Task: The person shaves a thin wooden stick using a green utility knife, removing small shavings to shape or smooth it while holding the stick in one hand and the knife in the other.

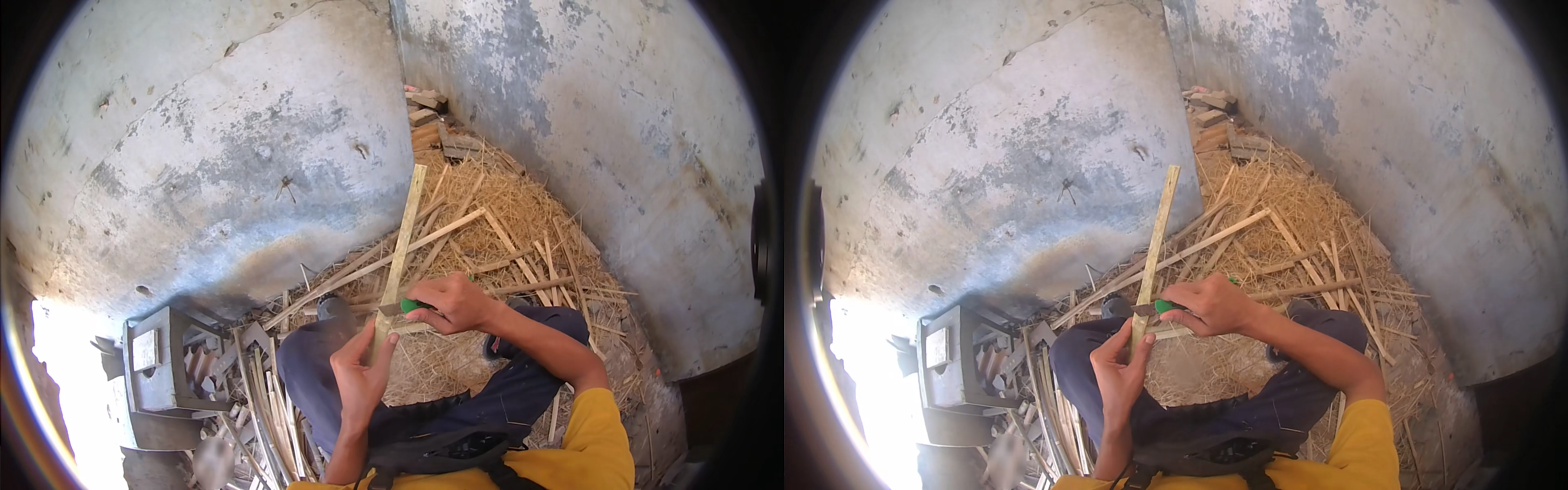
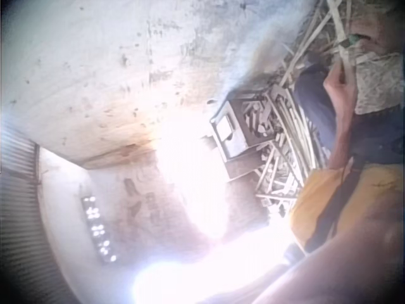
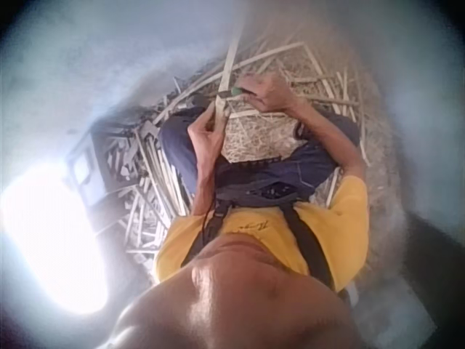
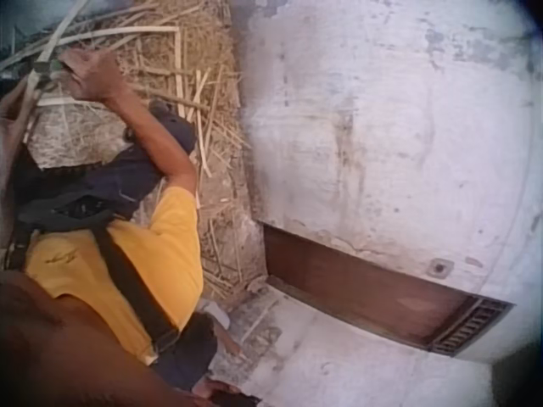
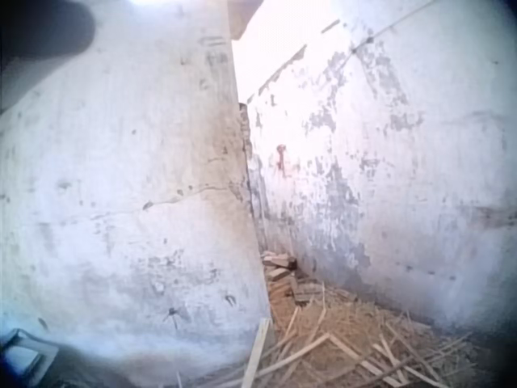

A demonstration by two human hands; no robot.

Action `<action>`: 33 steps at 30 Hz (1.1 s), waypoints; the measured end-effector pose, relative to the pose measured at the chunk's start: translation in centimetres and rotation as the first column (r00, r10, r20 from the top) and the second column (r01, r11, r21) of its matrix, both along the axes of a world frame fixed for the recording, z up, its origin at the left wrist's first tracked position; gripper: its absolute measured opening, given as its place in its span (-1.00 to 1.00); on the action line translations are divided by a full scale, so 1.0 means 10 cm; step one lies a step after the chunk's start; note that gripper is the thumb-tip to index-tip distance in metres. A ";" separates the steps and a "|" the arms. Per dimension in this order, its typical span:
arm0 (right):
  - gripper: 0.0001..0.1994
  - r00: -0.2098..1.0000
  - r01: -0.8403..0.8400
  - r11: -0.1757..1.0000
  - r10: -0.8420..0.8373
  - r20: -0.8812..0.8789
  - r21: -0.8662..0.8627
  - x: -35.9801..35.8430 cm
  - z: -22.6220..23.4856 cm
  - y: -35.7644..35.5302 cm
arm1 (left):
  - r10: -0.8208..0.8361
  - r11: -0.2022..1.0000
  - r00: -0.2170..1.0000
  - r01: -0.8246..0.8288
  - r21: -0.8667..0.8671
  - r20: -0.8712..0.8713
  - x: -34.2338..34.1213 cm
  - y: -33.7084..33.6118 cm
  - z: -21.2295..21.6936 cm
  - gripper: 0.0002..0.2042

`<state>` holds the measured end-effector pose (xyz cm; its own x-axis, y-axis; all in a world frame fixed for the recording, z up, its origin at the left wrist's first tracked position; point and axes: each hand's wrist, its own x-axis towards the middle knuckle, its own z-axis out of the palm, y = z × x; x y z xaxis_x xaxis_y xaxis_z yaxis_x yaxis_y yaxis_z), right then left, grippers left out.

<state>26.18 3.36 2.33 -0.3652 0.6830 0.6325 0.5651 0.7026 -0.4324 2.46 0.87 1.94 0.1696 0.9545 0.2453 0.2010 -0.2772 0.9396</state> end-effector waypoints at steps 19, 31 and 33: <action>-0.61 0.757 0.571 0.769 -0.629 -0.177 -0.287 0.99 0.09 0.69 | -0.093 0.967 0.994 0.103 -0.233 0.055 -0.23 -0.36 -0.22 -0.62; -0.61 0.757 -0.157 0.650 -0.404 -0.513 -0.744 0.75 0.19 0.44 | -0.371 0.686 0.863 0.503 -0.526 0.342 -0.32 0.07 -0.11 -0.43; -0.59 0.652 -0.307 0.675 -0.364 -0.665 -0.671 0.62 0.24 0.35 | -0.399 0.623 0.819 0.572 -0.533 0.412 -0.25 0.15 -0.10 -0.41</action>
<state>32.34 6.90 4.69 -0.0086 0.9999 -0.0074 -0.1473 -0.0086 -0.9891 -0.07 2.41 0.98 0.6743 0.6920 -0.2578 -0.0353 0.3789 0.9248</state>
